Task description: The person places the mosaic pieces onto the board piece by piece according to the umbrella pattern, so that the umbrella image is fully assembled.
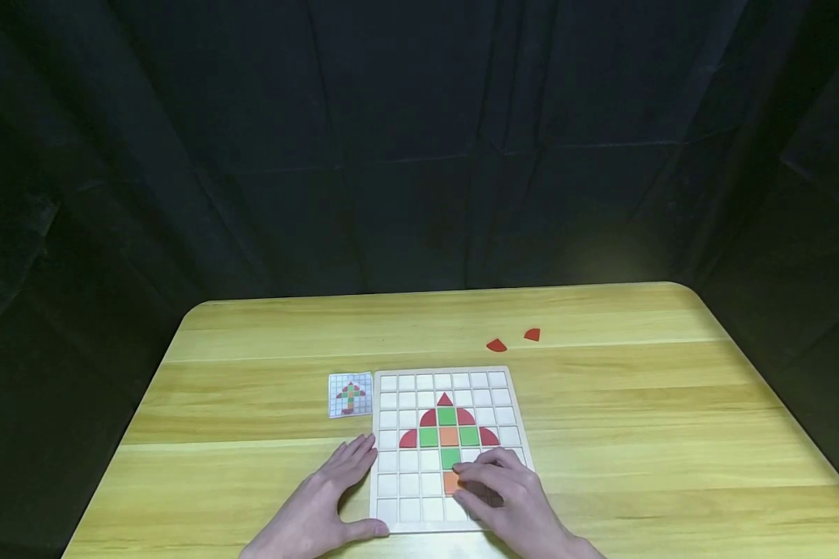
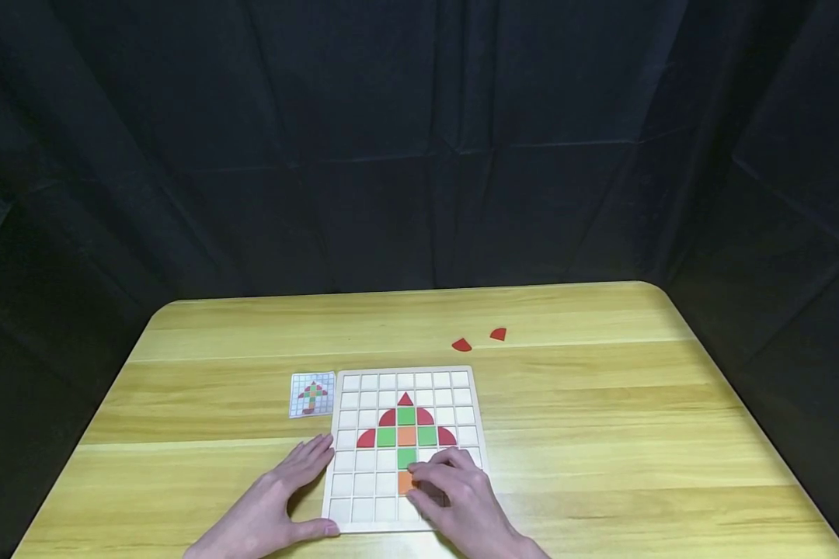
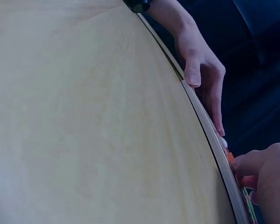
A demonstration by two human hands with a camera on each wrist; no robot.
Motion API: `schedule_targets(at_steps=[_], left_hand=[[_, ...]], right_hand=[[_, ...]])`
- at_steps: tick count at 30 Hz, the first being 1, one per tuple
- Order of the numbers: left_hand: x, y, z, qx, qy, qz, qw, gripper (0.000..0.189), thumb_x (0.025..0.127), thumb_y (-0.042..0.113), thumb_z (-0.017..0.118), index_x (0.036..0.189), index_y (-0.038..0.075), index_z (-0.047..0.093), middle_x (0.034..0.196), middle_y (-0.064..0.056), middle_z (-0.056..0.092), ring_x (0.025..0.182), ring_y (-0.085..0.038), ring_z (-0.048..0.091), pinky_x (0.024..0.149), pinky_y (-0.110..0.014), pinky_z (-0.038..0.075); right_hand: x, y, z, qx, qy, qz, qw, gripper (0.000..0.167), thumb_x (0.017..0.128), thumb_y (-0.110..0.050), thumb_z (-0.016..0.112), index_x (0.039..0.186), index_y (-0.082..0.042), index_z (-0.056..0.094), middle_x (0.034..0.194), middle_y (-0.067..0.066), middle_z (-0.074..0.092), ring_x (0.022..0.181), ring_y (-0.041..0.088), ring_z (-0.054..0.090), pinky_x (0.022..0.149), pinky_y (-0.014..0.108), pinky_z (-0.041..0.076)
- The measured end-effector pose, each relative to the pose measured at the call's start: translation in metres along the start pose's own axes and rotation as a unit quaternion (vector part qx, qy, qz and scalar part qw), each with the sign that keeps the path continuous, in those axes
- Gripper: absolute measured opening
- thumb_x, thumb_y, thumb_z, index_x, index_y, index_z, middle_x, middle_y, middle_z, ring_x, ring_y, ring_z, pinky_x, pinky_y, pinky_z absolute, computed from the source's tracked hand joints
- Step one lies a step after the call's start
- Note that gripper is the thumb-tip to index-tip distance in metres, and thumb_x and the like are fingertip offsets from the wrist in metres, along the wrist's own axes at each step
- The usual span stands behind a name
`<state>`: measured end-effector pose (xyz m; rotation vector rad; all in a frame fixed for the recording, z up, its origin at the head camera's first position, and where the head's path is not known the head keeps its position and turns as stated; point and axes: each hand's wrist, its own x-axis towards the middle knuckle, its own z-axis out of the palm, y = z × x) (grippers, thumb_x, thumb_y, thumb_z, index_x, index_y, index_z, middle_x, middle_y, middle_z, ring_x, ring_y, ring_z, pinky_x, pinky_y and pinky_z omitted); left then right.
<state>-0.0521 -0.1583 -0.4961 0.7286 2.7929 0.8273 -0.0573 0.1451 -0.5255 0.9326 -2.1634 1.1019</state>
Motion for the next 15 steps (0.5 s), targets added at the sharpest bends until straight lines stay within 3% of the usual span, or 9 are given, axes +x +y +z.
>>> schedule_targets(at_steps=[11, 15], left_hand=[[-0.002, -0.002, 0.001, 0.009, 0.012, 0.013, 0.9998, 0.1, 0.079, 0.072, 0.066, 0.15, 0.005, 0.044, 0.162, -0.004, 0.034, 0.148, -0.032, 0.033, 0.115, -0.051, 0.036], [-0.002, -0.002, 0.001, 0.009, 0.011, 0.011, 0.9998, 0.1, 0.079, 0.073, 0.065, 0.151, 0.006, 0.044, 0.162, -0.003, 0.033, 0.148, -0.031, 0.032, 0.115, -0.051, 0.036]], right_hand=[[0.002, 0.002, -0.001, 0.012, 0.003, -0.004, 0.9999, 0.017, 0.081, -0.009, 0.083, 0.097, -0.009, 0.077, 0.093, -0.002, 0.069, 0.085, 0.01, 0.061, 0.072, 0.008, 0.052], [0.01, 0.013, -0.014, 0.004, 0.011, 0.037, 0.9992, 0.022, 0.074, -0.001, 0.085, 0.092, -0.01, 0.078, 0.091, -0.001, 0.072, 0.084, 0.011, 0.064, 0.073, 0.01, 0.054]])
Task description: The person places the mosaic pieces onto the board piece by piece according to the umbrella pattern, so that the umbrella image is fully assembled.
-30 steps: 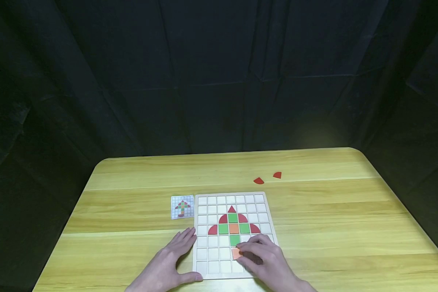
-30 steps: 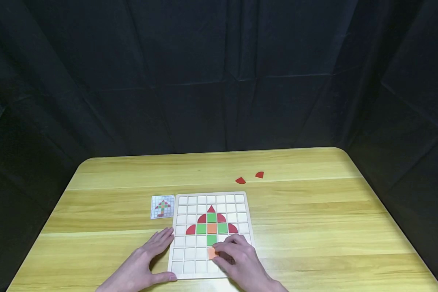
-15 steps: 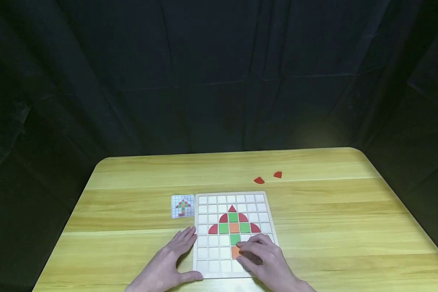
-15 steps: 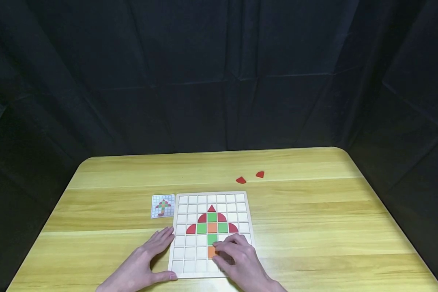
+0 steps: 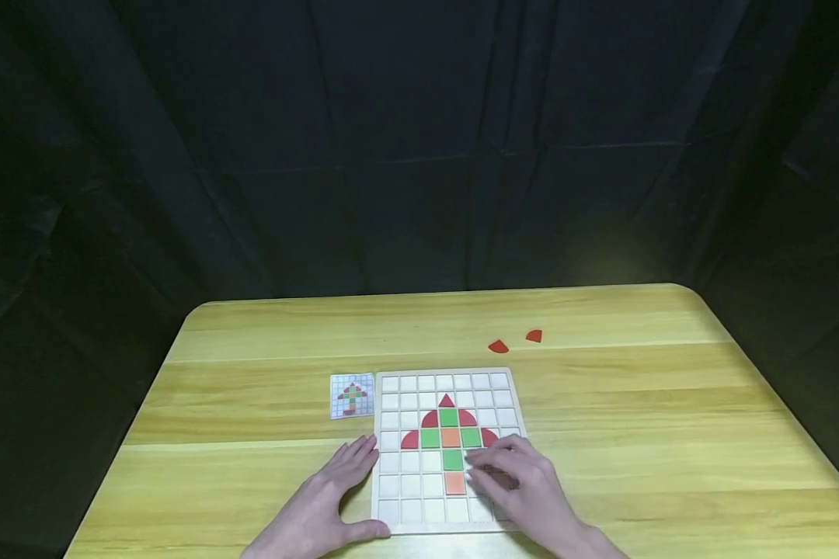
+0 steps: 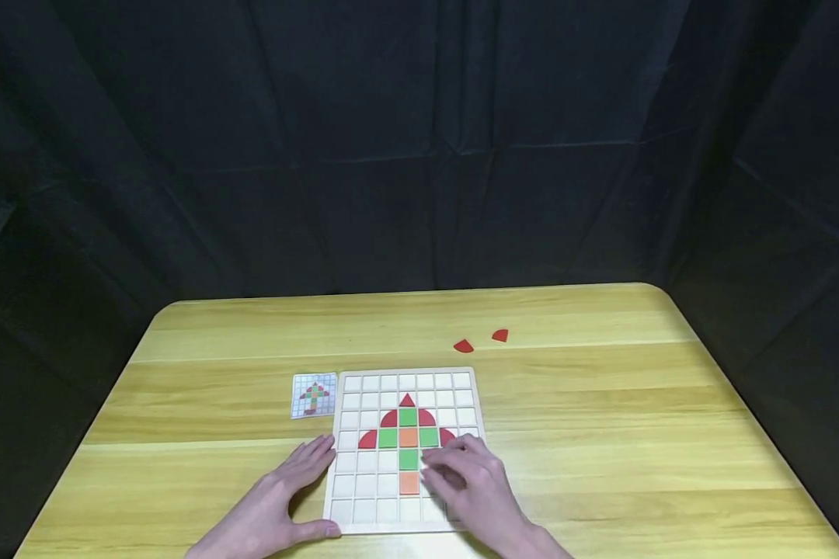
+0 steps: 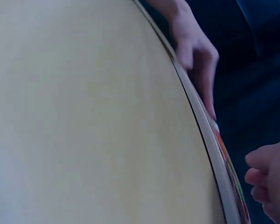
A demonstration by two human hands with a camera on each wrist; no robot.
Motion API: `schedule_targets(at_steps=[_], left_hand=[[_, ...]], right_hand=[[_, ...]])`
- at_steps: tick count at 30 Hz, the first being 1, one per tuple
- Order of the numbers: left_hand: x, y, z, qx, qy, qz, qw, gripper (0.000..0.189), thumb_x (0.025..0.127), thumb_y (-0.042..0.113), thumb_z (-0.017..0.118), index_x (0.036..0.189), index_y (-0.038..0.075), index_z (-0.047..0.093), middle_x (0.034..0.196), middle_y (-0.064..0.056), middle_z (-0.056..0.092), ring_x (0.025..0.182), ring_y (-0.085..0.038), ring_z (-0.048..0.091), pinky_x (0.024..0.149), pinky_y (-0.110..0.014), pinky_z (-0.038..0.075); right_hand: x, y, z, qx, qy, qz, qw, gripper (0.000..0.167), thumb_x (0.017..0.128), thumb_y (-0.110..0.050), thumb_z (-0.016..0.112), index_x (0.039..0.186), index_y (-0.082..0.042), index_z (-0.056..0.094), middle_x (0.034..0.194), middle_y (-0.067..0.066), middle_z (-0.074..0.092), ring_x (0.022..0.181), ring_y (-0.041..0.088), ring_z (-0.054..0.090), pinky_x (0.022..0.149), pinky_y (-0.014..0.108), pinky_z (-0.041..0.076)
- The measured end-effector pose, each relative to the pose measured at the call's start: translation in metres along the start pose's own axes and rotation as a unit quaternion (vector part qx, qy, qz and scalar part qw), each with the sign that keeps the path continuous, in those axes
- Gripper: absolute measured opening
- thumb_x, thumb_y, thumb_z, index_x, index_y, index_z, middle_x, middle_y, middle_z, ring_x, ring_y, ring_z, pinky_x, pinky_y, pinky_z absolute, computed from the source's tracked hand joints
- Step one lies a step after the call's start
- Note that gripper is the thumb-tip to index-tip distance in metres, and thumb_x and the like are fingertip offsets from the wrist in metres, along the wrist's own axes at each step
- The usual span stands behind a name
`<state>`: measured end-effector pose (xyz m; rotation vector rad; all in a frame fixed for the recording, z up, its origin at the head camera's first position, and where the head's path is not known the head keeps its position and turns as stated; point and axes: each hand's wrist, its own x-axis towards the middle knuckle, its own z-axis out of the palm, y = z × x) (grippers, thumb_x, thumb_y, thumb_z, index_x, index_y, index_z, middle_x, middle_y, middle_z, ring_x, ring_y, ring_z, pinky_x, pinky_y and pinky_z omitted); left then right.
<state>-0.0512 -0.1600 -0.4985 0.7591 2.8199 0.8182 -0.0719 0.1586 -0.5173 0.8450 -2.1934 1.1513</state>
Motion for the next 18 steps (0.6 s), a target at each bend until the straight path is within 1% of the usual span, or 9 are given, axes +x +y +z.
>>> schedule_targets(at_steps=[2, 4, 7, 8, 10, 12, 14, 16, 18], left_hand=[[0.0, 0.0, 0.0, -0.001, 0.0, -0.001, 1.0, 0.101, 0.079, 0.073, 0.065, 0.151, 0.006, 0.043, 0.162, -0.003, 0.033, 0.148, -0.031, 0.032, 0.116, -0.051, 0.036], [0.0, 0.001, -0.001, -0.002, 0.001, -0.002, 1.0, 0.101, 0.079, 0.073, 0.066, 0.151, 0.006, 0.043, 0.162, -0.003, 0.033, 0.148, -0.031, 0.032, 0.115, -0.051, 0.036], [0.0, 0.001, -0.002, -0.004, 0.003, 0.001, 1.0, 0.1, 0.079, 0.072, 0.066, 0.15, 0.005, 0.045, 0.162, -0.004, 0.033, 0.148, -0.032, 0.032, 0.115, -0.052, 0.036], [0.0, 0.001, -0.002, -0.006, 0.001, -0.001, 1.0, 0.099, 0.079, 0.072, 0.066, 0.15, 0.006, 0.045, 0.162, -0.003, 0.033, 0.148, -0.032, 0.032, 0.115, -0.052, 0.036], [-0.001, 0.0, -0.002, -0.01, 0.0, -0.002, 0.9999, 0.099, 0.079, 0.072, 0.066, 0.15, 0.006, 0.045, 0.163, -0.002, 0.033, 0.148, -0.032, 0.032, 0.115, -0.052, 0.036], [-0.001, 0.0, -0.002, -0.016, -0.004, -0.004, 0.9999, 0.099, 0.079, 0.071, 0.067, 0.15, 0.006, 0.044, 0.163, -0.002, 0.032, 0.148, -0.033, 0.031, 0.115, -0.053, 0.036], [-0.001, 0.0, -0.002, -0.02, -0.007, -0.006, 0.9998, 0.099, 0.079, 0.071, 0.066, 0.151, 0.006, 0.044, 0.163, -0.002, 0.031, 0.149, -0.033, 0.031, 0.115, -0.053, 0.035], [0.0, 0.0, -0.002, -0.022, -0.011, -0.007, 0.9997, 0.1, 0.079, 0.071, 0.066, 0.151, 0.007, 0.043, 0.164, -0.002, 0.03, 0.149, -0.033, 0.03, 0.115, -0.054, 0.034], [0.0, 0.0, -0.002, -0.024, -0.015, -0.011, 0.9995, 0.1, 0.079, 0.072, 0.066, 0.151, 0.007, 0.042, 0.164, -0.001, 0.029, 0.15, -0.032, 0.029, 0.116, -0.053, 0.034]], right_hand=[[0.006, 0.012, -0.01, -0.024, 0.011, 0.034, 0.9991, 0.024, 0.071, 0.001, 0.086, 0.091, -0.011, 0.078, 0.09, -0.002, 0.072, 0.082, 0.011, 0.065, 0.073, 0.009, 0.053], [0.013, 0.027, -0.021, -0.05, 0.021, 0.072, 0.9959, 0.026, 0.071, 0.002, 0.086, 0.092, -0.011, 0.079, 0.088, -0.003, 0.072, 0.08, 0.011, 0.065, 0.075, 0.008, 0.052], [0.02, 0.051, -0.035, -0.088, 0.033, 0.119, 0.9884, 0.026, 0.073, 0.001, 0.086, 0.095, -0.011, 0.079, 0.089, -0.002, 0.074, 0.082, 0.014, 0.066, 0.077, 0.007, 0.05], [0.023, 0.058, -0.038, -0.098, 0.035, 0.132, 0.9857, 0.025, 0.074, 0.0, 0.085, 0.096, -0.01, 0.079, 0.089, -0.001, 0.075, 0.084, 0.015, 0.067, 0.079, 0.008, 0.05], [0.027, 0.072, -0.044, -0.117, 0.031, 0.157, 0.9802, 0.023, 0.077, -0.003, 0.084, 0.098, -0.009, 0.079, 0.091, 0.001, 0.076, 0.087, 0.018, 0.067, 0.078, 0.011, 0.05], [0.031, 0.084, -0.047, -0.135, 0.023, 0.176, 0.9748, 0.021, 0.08, -0.007, 0.083, 0.1, -0.009, 0.079, 0.094, 0.003, 0.076, 0.091, 0.022, 0.068, 0.079, 0.019, 0.051], [0.037, 0.094, -0.049, -0.141, 0.018, 0.188, 0.9719, 0.021, 0.082, -0.008, 0.081, 0.103, -0.006, 0.078, 0.098, 0.007, 0.077, 0.094, 0.027, 0.068, 0.082, 0.031, 0.053], [0.043, 0.104, -0.05, -0.145, 0.021, 0.195, 0.9698, 0.022, 0.084, -0.008, 0.08, 0.105, -0.004, 0.077, 0.101, 0.011, 0.076, 0.098, 0.032, 0.067, 0.084, 0.043, 0.052], [0.05, 0.114, -0.052, -0.146, 0.032, 0.201, 0.9681, 0.023, 0.084, -0.007, 0.078, 0.106, -0.001, 0.075, 0.103, 0.015, 0.075, 0.1, 0.035, 0.065, 0.085, 0.051, 0.051]])
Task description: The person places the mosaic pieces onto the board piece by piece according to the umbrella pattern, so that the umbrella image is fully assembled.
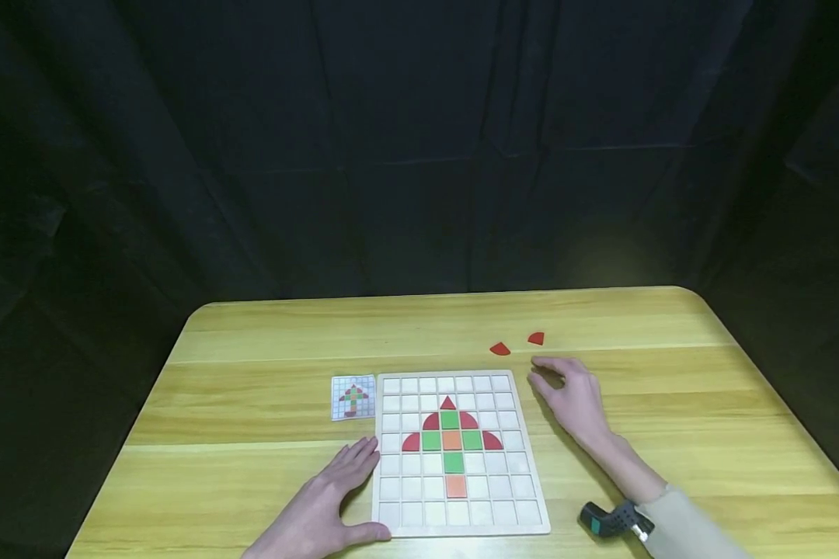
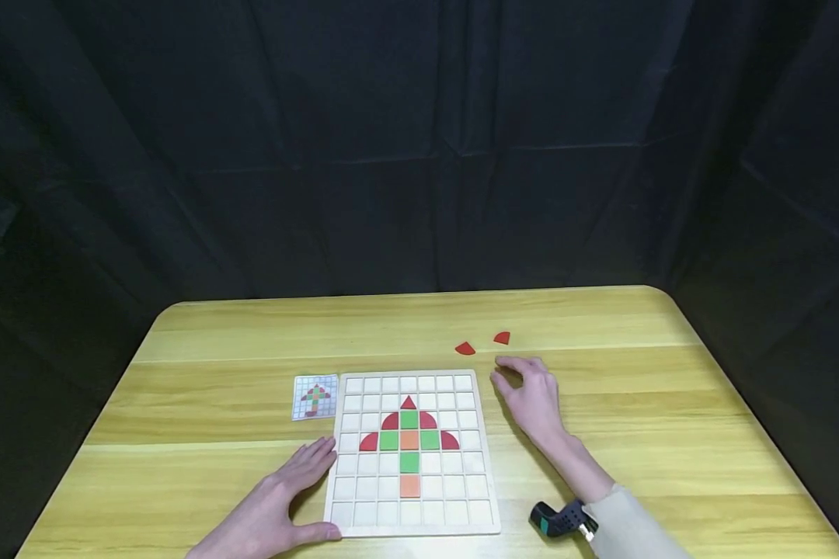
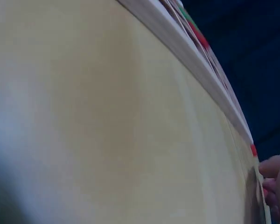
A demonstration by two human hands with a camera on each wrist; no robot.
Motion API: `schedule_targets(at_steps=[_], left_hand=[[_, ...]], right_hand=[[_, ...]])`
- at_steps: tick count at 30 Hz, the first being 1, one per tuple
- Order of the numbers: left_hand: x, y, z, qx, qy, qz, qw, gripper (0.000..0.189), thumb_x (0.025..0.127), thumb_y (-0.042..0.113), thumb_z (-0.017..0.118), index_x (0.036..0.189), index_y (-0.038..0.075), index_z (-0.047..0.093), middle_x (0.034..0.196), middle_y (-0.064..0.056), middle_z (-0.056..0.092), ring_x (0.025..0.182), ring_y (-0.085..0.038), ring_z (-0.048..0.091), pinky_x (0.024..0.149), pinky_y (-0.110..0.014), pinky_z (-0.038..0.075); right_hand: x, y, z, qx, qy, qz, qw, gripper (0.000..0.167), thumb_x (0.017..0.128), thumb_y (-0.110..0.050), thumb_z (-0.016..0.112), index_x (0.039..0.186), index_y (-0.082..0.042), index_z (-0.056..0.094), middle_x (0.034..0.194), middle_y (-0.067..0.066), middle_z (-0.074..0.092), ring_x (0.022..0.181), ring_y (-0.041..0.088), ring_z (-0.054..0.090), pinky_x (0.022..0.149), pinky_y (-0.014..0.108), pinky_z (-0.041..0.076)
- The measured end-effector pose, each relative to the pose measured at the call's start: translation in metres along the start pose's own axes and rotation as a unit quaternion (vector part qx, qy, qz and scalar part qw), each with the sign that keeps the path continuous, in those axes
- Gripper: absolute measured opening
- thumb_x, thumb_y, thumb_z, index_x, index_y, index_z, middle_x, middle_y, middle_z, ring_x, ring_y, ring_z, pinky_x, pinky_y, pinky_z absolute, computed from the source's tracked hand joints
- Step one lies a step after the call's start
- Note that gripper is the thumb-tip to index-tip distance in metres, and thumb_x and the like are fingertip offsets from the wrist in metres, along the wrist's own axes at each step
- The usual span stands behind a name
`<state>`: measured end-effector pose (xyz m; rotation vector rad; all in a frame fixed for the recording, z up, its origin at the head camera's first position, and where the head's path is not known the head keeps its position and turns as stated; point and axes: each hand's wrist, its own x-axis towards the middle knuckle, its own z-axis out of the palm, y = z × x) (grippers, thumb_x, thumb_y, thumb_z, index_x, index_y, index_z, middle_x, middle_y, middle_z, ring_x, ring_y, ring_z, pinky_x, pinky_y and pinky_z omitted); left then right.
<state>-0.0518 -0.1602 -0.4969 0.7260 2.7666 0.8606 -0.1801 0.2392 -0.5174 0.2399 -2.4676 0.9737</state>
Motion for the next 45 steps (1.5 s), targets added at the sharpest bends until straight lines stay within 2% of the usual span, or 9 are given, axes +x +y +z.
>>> schedule_targets(at_steps=[8, 11, 15, 18, 23, 27, 34, 39, 45], left_hand=[[0.002, -0.001, -0.001, 0.002, -0.01, -0.006, 0.9999, 0.101, 0.078, 0.072, 0.066, 0.152, 0.009, 0.042, 0.165, 0.0, 0.028, 0.15, -0.032, 0.027, 0.117, -0.053, 0.033], [0.002, -0.001, -0.001, 0.001, -0.013, -0.008, 0.9999, 0.101, 0.078, 0.073, 0.066, 0.152, 0.009, 0.042, 0.165, 0.0, 0.028, 0.15, -0.032, 0.027, 0.117, -0.053, 0.032], [0.002, -0.001, -0.001, -0.01, -0.022, -0.018, 0.9996, 0.101, 0.078, 0.073, 0.066, 0.152, 0.01, 0.042, 0.164, 0.0, 0.028, 0.15, -0.032, 0.027, 0.117, -0.054, 0.032], [0.001, 0.0, 0.0, -0.019, -0.028, -0.026, 0.9991, 0.101, 0.078, 0.074, 0.066, 0.153, 0.011, 0.041, 0.164, 0.001, 0.028, 0.151, -0.032, 0.027, 0.117, -0.055, 0.031], [0.001, 0.0, 0.0, -0.02, -0.032, -0.032, 0.9988, 0.102, 0.077, 0.075, 0.065, 0.153, 0.012, 0.041, 0.164, 0.001, 0.029, 0.151, -0.032, 0.027, 0.118, -0.055, 0.031], [0.002, 0.001, 0.0, -0.018, -0.032, -0.031, 0.9989, 0.101, 0.078, 0.074, 0.065, 0.154, 0.012, 0.04, 0.164, 0.002, 0.029, 0.151, -0.032, 0.027, 0.118, -0.055, 0.031], [0.002, 0.001, -0.002, -0.005, -0.017, -0.016, 0.9997, 0.1, 0.078, 0.071, 0.067, 0.152, 0.01, 0.042, 0.164, 0.0, 0.029, 0.151, -0.031, 0.027, 0.117, -0.053, 0.032], [0.001, -0.001, -0.002, 0.005, -0.01, -0.007, 0.9999, 0.1, 0.079, 0.071, 0.067, 0.152, 0.009, 0.041, 0.164, 0.0, 0.028, 0.151, -0.03, 0.027, 0.118, -0.052, 0.033], [0.001, -0.001, 0.0, 0.006, -0.004, -0.001, 1.0, 0.101, 0.079, 0.071, 0.067, 0.152, 0.008, 0.041, 0.164, -0.001, 0.029, 0.15, -0.03, 0.028, 0.117, -0.052, 0.033]], right_hand=[[0.035, 0.019, 0.007, -0.012, 0.052, 0.056, 0.997, 0.023, 0.086, 0.005, 0.067, 0.108, 0.008, 0.071, 0.104, 0.026, 0.072, 0.094, 0.043, 0.061, 0.083, 0.056, 0.049], [0.042, 0.023, 0.007, -0.016, 0.04, 0.062, 0.9971, 0.025, 0.087, 0.004, 0.066, 0.111, 0.009, 0.07, 0.107, 0.027, 0.071, 0.096, 0.044, 0.061, 0.086, 0.058, 0.048], [0.05, 0.024, 0.01, -0.02, 0.012, 0.068, 0.9974, 0.027, 0.088, -0.007, 0.071, 0.113, 0.004, 0.071, 0.111, 0.023, 0.072, 0.103, 0.042, 0.06, 0.09, 0.056, 0.046], [0.053, 0.022, 0.013, -0.021, 0.0, 0.066, 0.9976, 0.028, 0.087, -0.013, 0.075, 0.11, 0.002, 0.073, 0.11, 0.021, 0.073, 0.104, 0.04, 0.06, 0.091, 0.053, 0.045], [0.056, 0.02, 0.018, -0.027, 0.012, 0.041, 0.9988, 0.023, 0.084, -0.008, 0.077, 0.104, 0.003, 0.074, 0.104, 0.021, 0.074, 0.098, 0.04, 0.061, 0.087, 0.054, 0.047], [0.057, 0.02, 0.019, -0.031, 0.014, 0.039, 0.9987, 0.02, 0.084, -0.003, 0.073, 0.103, 0.002, 0.074, 0.104, 0.021, 0.074, 0.097, 0.04, 0.062, 0.086, 0.054, 0.048], [0.053, 0.023, 0.016, -0.018, 0.013, 0.064, 0.9977, 0.03, 0.083, 0.006, 0.063, 0.112, 0.001, 0.073, 0.11, 0.021, 0.073, 0.102, 0.039, 0.06, 0.088, 0.054, 0.048], [0.052, 0.024, 0.013, -0.023, 0.023, 0.077, 0.9965, 0.024, 0.085, -0.002, 0.072, 0.109, 0.002, 0.073, 0.107, 0.022, 0.073, 0.099, 0.039, 0.06, 0.087, 0.054, 0.046], [0.054, 0.025, 0.014, -0.022, 0.016, 0.041, 0.9988, 0.021, 0.086, -0.006, 0.077, 0.105, 0.002, 0.074, 0.104, 0.021, 0.074, 0.096, 0.039, 0.062, 0.085, 0.054, 0.047]])
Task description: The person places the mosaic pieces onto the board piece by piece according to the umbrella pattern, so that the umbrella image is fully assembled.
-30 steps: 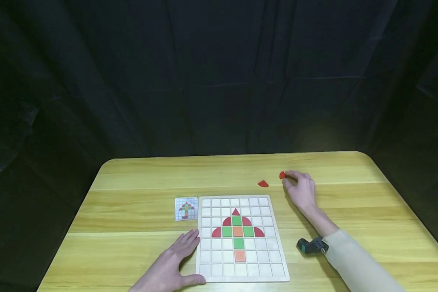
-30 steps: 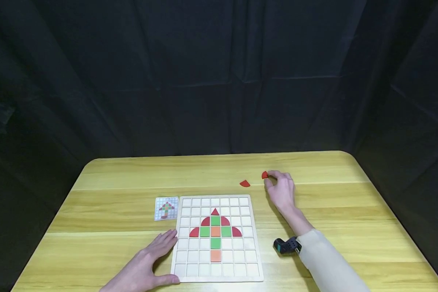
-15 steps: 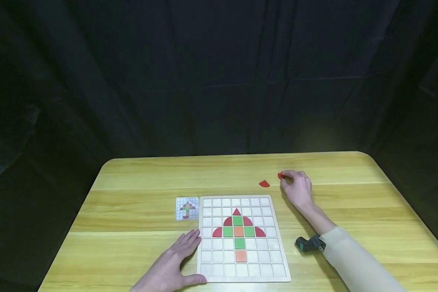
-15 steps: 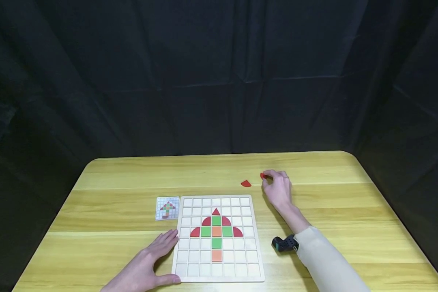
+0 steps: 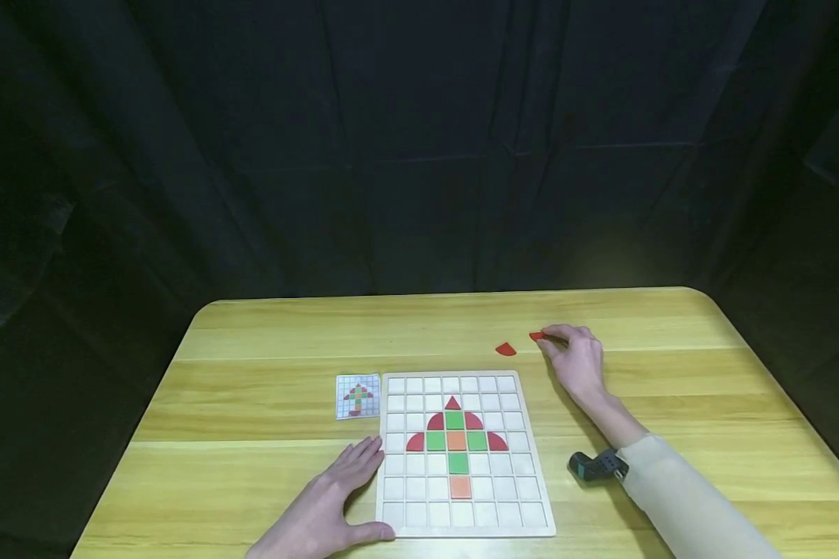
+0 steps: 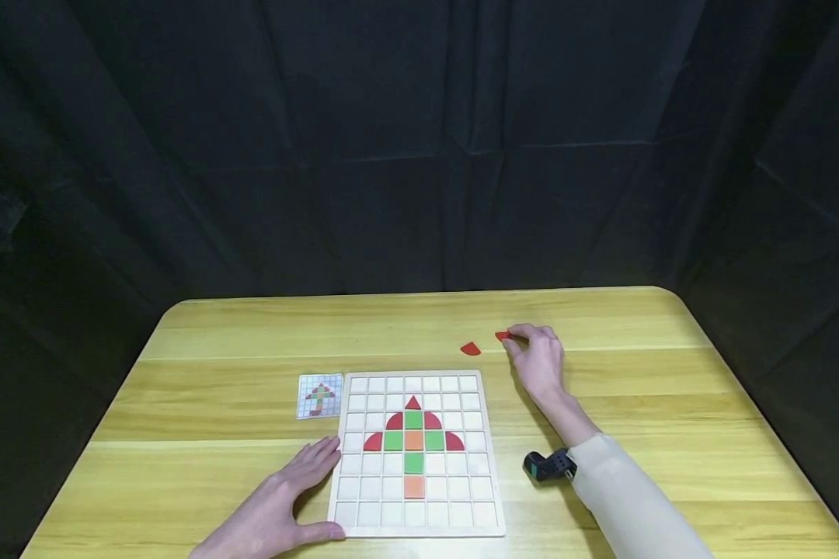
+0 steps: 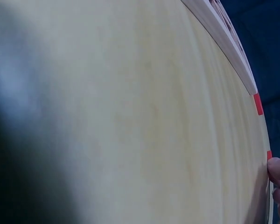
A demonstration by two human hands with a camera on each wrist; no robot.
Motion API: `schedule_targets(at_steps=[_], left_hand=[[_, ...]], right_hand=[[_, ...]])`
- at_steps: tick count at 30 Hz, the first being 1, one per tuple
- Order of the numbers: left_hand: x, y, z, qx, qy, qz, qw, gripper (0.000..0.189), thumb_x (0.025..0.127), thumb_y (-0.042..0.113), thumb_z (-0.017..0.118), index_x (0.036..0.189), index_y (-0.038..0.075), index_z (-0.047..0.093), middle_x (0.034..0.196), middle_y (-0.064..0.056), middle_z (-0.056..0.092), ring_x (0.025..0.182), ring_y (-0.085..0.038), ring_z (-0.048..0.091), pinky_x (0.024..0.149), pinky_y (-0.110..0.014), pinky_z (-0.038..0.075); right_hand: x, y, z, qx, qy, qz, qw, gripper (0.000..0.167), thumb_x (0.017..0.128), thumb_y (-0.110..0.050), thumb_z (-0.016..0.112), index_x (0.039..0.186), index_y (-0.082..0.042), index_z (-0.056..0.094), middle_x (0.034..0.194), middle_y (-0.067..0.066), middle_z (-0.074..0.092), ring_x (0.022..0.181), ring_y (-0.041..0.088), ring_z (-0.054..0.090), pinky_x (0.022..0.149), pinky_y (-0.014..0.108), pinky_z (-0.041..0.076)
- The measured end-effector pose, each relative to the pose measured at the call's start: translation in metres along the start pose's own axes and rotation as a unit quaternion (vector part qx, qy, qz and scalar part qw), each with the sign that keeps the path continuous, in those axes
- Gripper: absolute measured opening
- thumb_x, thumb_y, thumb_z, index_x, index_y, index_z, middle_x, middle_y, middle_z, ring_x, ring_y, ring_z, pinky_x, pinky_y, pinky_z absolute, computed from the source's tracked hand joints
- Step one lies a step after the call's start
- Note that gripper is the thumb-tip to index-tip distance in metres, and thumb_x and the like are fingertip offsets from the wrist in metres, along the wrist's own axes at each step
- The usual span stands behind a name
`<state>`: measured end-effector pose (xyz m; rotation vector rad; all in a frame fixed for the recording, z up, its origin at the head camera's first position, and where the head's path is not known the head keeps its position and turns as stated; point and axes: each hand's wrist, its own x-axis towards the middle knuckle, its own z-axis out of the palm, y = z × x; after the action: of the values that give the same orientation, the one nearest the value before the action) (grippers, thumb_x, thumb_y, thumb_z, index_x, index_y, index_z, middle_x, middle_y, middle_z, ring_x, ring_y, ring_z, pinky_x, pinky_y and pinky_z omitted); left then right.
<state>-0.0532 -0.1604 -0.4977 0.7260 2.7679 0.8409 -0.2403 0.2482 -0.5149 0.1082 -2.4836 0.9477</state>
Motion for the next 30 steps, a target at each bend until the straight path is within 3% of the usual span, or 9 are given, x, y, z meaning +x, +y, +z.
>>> schedule_targets(at_steps=[10, 20, 25, 30], left_hand=[[0.001, 0.001, 0.001, 0.001, -0.001, 0.0, 1.0, 0.101, 0.078, 0.071, 0.067, 0.152, 0.007, 0.041, 0.164, -0.001, 0.029, 0.15, -0.031, 0.028, 0.117, -0.052, 0.033], [0.0, 0.001, 0.003, 0.009, 0.01, 0.008, 0.9999, 0.101, 0.078, 0.071, 0.067, 0.151, 0.006, 0.042, 0.163, -0.002, 0.03, 0.149, -0.031, 0.03, 0.116, -0.052, 0.034], [0.001, 0.0, 0.002, 0.002, 0.004, 0.007, 1.0, 0.1, 0.079, 0.071, 0.066, 0.151, 0.007, 0.042, 0.164, -0.003, 0.03, 0.149, -0.032, 0.029, 0.116, -0.054, 0.034], [0.0, -0.001, 0.0, -0.01, -0.007, -0.004, 0.9999, 0.099, 0.08, 0.071, 0.066, 0.153, 0.009, 0.041, 0.165, -0.001, 0.028, 0.151, -0.032, 0.027, 0.117, -0.054, 0.033]], right_hand=[[0.001, -0.003, 0.002, 0.016, -0.034, -0.011, 0.9992, 0.025, 0.084, -0.014, 0.081, 0.106, -0.002, 0.076, 0.106, 0.017, 0.075, 0.099, 0.035, 0.062, 0.085, 0.05, 0.046], [-0.002, -0.004, 0.002, 0.019, -0.033, -0.043, 0.9983, 0.021, 0.082, -0.01, 0.082, 0.101, -0.002, 0.076, 0.1, 0.015, 0.076, 0.097, 0.034, 0.065, 0.084, 0.048, 0.048], [-0.017, -0.008, -0.005, 0.026, -0.036, -0.054, 0.9975, 0.02, 0.081, -0.011, 0.083, 0.1, -0.005, 0.077, 0.097, 0.012, 0.077, 0.097, 0.032, 0.067, 0.084, 0.044, 0.048], [-0.048, -0.027, -0.013, 0.04, -0.043, -0.085, 0.9946, 0.021, 0.077, -0.015, 0.087, 0.097, -0.013, 0.079, 0.093, 0.0, 0.077, 0.092, 0.021, 0.069, 0.076, 0.027, 0.053]])
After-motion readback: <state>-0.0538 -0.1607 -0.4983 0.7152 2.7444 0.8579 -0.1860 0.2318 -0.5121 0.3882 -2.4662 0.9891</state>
